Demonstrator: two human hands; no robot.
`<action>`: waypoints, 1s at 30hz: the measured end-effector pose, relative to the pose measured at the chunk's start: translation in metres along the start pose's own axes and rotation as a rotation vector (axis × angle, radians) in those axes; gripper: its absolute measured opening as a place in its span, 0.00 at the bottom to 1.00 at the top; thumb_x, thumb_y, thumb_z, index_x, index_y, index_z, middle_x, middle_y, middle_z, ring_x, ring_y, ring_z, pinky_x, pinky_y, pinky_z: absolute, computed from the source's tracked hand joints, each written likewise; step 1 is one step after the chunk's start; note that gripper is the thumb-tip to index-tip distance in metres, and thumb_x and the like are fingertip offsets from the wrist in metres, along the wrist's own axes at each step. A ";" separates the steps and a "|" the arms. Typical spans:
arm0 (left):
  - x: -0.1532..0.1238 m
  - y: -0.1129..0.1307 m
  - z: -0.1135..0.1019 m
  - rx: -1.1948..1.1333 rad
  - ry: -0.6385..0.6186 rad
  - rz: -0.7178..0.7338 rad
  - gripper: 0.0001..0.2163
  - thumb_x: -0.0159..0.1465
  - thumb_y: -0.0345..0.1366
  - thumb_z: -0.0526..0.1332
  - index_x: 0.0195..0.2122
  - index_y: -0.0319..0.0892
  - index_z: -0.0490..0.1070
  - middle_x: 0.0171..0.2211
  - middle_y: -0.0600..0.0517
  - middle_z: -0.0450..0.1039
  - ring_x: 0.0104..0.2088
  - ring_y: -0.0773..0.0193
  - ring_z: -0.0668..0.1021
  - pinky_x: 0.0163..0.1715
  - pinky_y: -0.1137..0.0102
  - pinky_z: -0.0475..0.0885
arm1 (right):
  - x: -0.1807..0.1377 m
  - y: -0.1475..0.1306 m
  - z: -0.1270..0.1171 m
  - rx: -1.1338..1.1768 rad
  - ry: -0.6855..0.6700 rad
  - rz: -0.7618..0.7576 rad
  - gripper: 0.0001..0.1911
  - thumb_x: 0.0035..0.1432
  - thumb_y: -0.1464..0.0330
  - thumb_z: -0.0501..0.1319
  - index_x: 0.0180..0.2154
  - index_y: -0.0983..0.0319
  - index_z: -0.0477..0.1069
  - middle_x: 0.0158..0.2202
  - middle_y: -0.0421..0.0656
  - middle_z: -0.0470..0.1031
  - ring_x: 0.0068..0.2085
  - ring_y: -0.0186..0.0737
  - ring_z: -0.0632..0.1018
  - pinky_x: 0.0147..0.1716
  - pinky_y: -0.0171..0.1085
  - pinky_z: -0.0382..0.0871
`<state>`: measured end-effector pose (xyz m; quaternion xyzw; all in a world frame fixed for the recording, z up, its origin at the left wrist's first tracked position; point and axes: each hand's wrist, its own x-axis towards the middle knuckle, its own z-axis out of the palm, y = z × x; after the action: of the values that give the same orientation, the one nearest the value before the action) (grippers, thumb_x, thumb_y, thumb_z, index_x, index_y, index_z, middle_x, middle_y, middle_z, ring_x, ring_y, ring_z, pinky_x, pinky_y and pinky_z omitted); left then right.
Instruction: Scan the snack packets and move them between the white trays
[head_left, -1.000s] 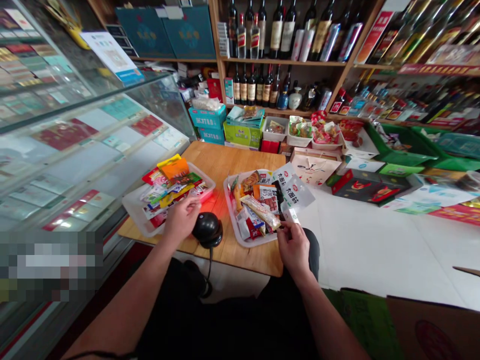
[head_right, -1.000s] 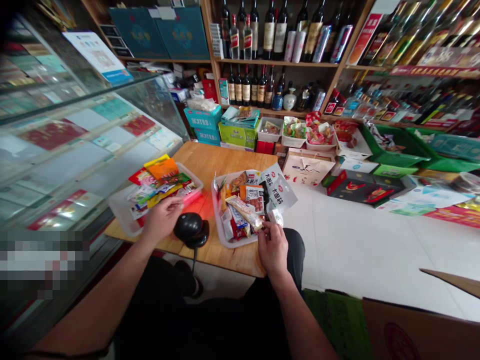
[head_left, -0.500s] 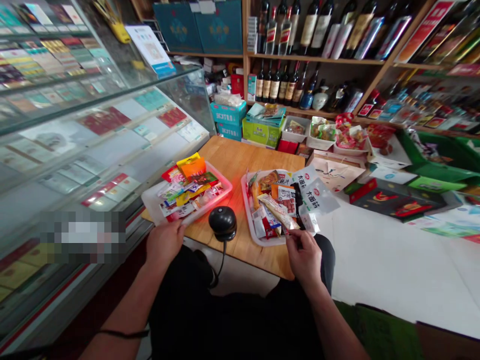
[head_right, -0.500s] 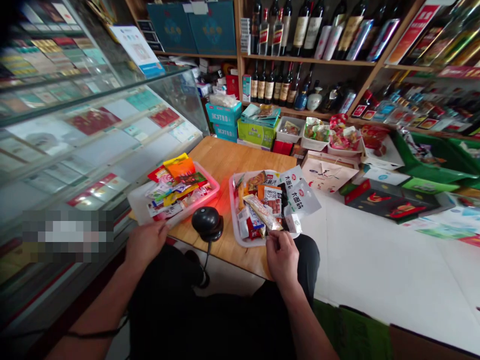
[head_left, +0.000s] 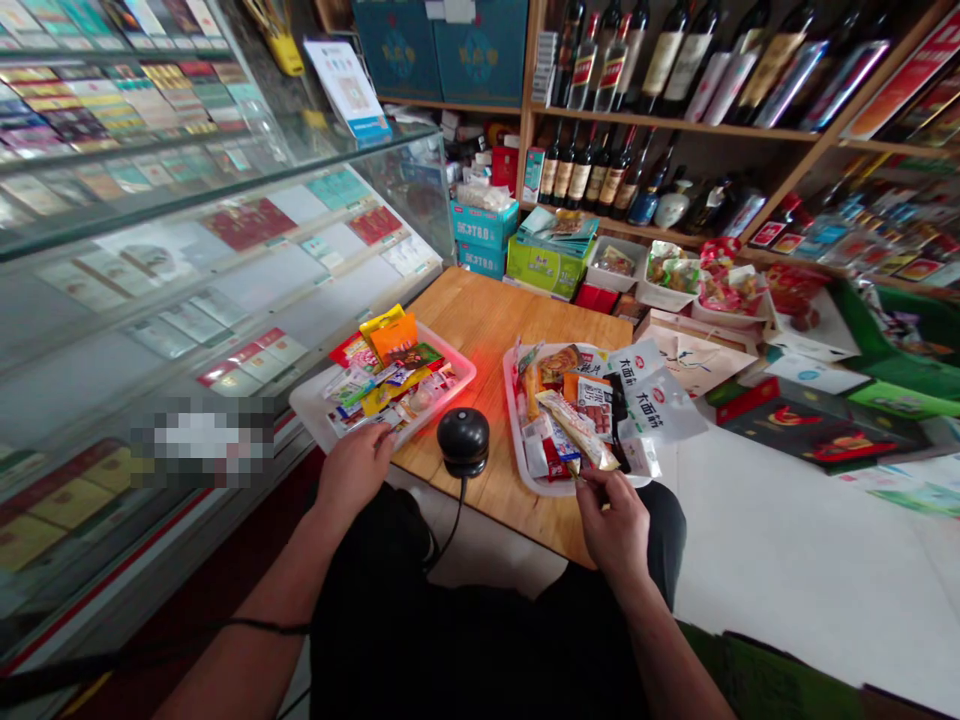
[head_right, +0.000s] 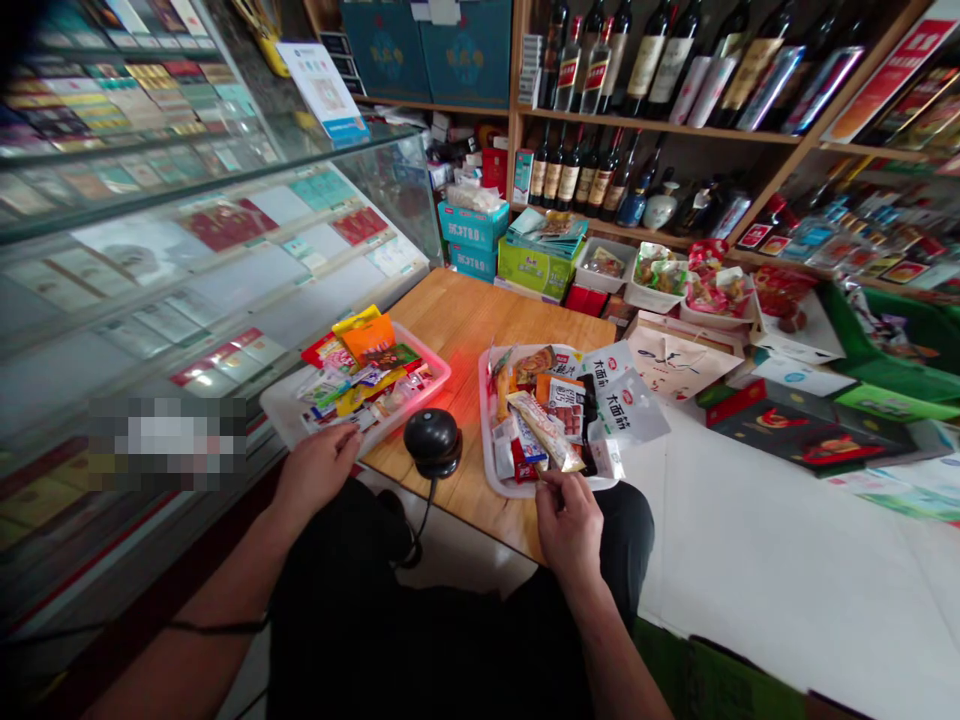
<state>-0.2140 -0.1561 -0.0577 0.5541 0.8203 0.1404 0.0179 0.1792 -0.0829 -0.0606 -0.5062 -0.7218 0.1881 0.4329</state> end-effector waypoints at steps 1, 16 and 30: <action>0.008 0.000 0.001 -0.045 0.001 0.021 0.21 0.72 0.44 0.51 0.54 0.39 0.76 0.54 0.43 0.79 0.54 0.50 0.79 0.56 0.61 0.70 | 0.001 -0.003 0.002 0.005 -0.005 -0.004 0.05 0.64 0.68 0.62 0.39 0.59 0.76 0.35 0.42 0.76 0.33 0.40 0.76 0.36 0.39 0.71; 0.091 -0.002 0.030 0.073 -0.279 -0.053 0.19 0.66 0.42 0.59 0.53 0.37 0.76 0.47 0.35 0.80 0.49 0.42 0.81 0.49 0.58 0.72 | -0.009 -0.011 0.014 0.007 -0.119 -0.004 0.06 0.65 0.65 0.62 0.38 0.59 0.76 0.33 0.42 0.75 0.32 0.40 0.75 0.34 0.38 0.71; 0.098 -0.032 0.064 -0.354 -0.175 -0.311 0.09 0.56 0.41 0.66 0.33 0.41 0.79 0.31 0.46 0.81 0.34 0.53 0.80 0.35 0.65 0.69 | -0.007 -0.028 0.033 0.065 -0.165 -0.028 0.06 0.65 0.66 0.60 0.38 0.58 0.76 0.33 0.43 0.76 0.33 0.40 0.76 0.33 0.39 0.71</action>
<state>-0.2685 -0.0644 -0.1148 0.4194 0.8537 0.2288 0.2071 0.1374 -0.0950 -0.0618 -0.4647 -0.7555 0.2464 0.3906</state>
